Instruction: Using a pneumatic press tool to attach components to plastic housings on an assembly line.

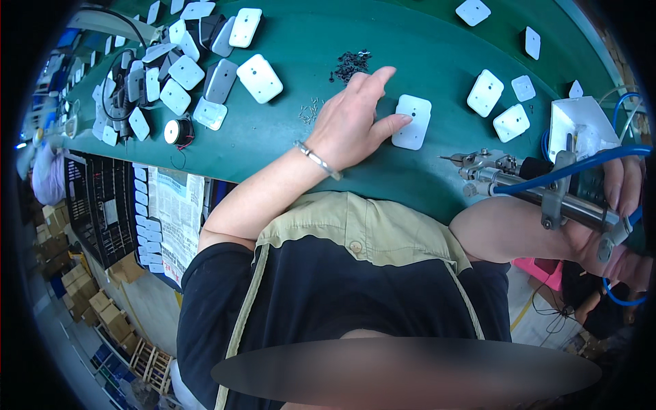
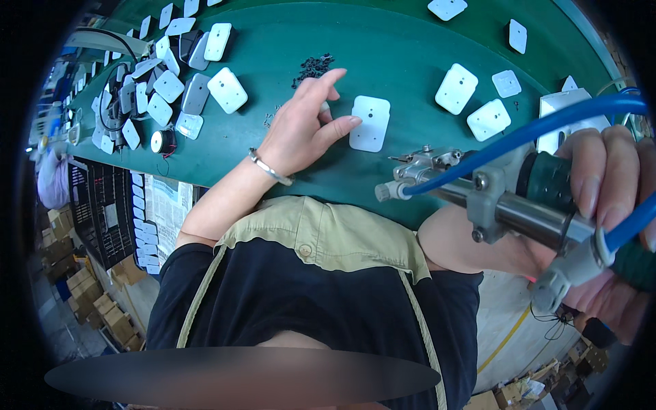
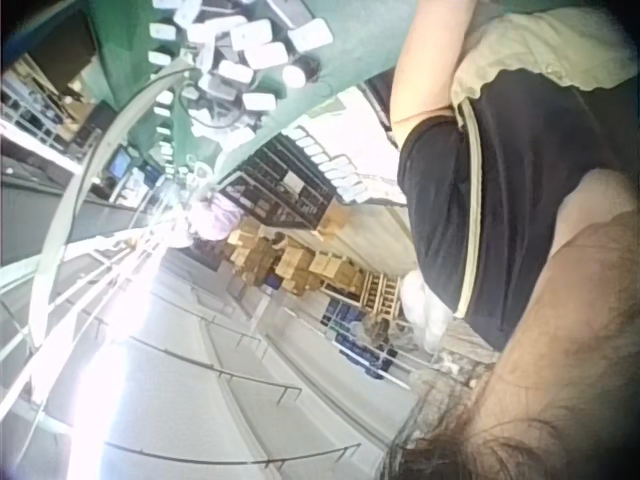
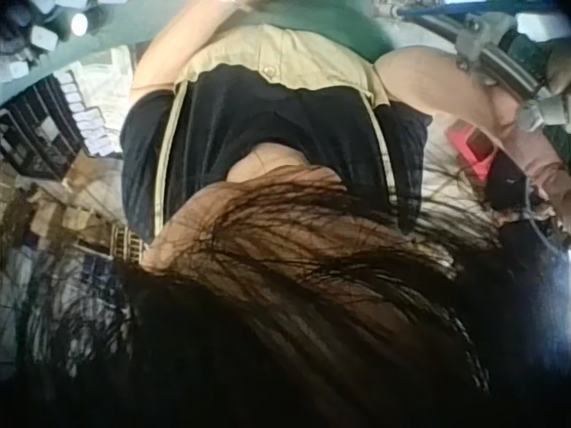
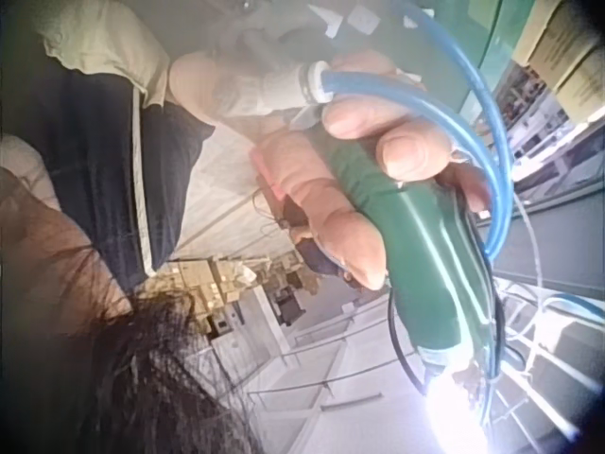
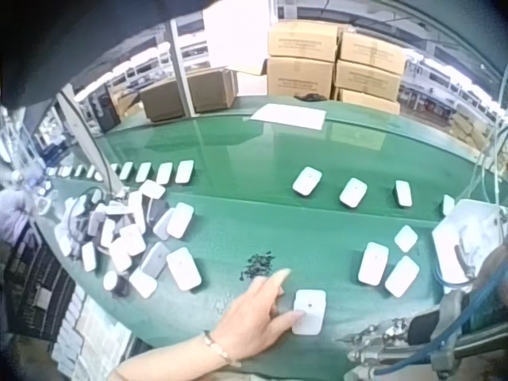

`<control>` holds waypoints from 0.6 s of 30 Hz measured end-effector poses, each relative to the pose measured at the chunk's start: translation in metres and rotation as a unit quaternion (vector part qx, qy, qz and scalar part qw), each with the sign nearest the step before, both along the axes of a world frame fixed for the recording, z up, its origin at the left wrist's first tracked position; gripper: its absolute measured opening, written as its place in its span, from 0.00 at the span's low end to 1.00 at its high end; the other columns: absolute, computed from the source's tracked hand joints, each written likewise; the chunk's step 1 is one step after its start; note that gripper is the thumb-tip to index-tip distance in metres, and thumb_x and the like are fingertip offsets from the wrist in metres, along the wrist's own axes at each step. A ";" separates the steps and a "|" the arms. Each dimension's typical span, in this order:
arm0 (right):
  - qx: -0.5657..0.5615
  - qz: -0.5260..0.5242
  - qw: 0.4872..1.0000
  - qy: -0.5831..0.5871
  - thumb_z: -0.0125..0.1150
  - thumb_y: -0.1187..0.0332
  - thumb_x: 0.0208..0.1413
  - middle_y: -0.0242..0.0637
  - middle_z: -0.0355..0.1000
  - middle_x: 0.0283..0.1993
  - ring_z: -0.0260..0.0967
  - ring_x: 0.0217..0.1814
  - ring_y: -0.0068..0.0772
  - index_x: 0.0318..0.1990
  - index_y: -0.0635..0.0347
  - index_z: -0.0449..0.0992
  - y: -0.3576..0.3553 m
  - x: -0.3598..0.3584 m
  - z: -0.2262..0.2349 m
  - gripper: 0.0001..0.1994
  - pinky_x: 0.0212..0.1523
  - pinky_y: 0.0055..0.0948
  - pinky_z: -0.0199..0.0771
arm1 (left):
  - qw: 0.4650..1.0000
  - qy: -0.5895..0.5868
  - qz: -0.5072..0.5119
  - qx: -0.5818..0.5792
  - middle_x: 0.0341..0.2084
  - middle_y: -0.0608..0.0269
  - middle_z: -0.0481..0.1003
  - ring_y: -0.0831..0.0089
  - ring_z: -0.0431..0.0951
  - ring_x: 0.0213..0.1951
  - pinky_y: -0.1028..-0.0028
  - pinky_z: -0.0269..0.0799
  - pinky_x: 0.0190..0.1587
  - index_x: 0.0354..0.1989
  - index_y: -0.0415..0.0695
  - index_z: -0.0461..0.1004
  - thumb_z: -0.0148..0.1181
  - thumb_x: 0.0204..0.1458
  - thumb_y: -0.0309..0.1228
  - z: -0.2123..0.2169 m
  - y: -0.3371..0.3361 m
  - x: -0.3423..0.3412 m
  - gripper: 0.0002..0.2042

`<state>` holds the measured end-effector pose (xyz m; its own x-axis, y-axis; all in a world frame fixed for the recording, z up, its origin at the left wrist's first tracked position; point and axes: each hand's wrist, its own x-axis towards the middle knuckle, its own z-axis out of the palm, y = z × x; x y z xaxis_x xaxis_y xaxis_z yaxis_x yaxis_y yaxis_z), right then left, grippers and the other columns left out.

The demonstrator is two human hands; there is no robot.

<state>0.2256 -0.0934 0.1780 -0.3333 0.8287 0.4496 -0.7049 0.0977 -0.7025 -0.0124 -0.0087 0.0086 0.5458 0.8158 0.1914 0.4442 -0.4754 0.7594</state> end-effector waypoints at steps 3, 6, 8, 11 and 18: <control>0.096 -0.130 0.986 0.050 0.53 0.64 0.54 0.51 0.63 0.50 0.67 0.46 0.37 0.58 0.57 0.53 0.006 -0.014 -0.030 0.25 0.46 0.35 0.70 | 0.997 0.061 -0.041 -0.033 0.35 0.49 0.68 0.60 0.71 0.30 0.67 0.69 0.34 0.55 0.42 0.56 0.60 0.44 0.38 -0.013 0.006 0.007 0.31; 0.126 -0.178 0.974 0.061 0.53 0.64 0.54 0.51 0.63 0.50 0.67 0.46 0.37 0.58 0.56 0.53 0.009 -0.014 -0.041 0.25 0.46 0.34 0.71 | 0.992 0.073 -0.074 -0.073 0.36 0.45 0.69 0.53 0.72 0.36 0.62 0.68 0.38 0.52 0.44 0.60 0.59 0.43 0.41 -0.016 0.006 0.016 0.28; 0.136 -0.195 0.969 0.065 0.52 0.64 0.54 0.51 0.63 0.50 0.67 0.46 0.37 0.58 0.56 0.54 0.010 -0.012 -0.046 0.25 0.45 0.34 0.71 | 0.991 0.070 -0.095 -0.069 0.32 0.55 0.70 0.65 0.73 0.32 0.72 0.69 0.36 0.49 0.44 0.65 0.60 0.45 0.35 -0.014 0.005 0.021 0.22; 0.139 -0.208 0.966 0.062 0.52 0.64 0.54 0.51 0.62 0.50 0.67 0.46 0.36 0.58 0.55 0.54 0.011 -0.011 -0.050 0.25 0.45 0.33 0.71 | 0.992 -0.009 -0.087 -0.095 0.27 0.60 0.70 0.71 0.73 0.29 0.75 0.69 0.33 0.46 0.44 0.68 0.62 0.42 0.30 -0.015 -0.001 0.023 0.19; 0.144 -0.217 0.964 0.053 0.52 0.64 0.54 0.51 0.62 0.51 0.68 0.46 0.36 0.58 0.55 0.54 0.011 -0.004 -0.052 0.24 0.44 0.31 0.72 | 0.931 -0.117 -0.110 -0.327 0.20 0.68 0.68 0.79 0.72 0.26 0.77 0.70 0.28 0.42 0.45 0.70 0.65 0.39 0.32 -0.027 -0.002 0.026 0.20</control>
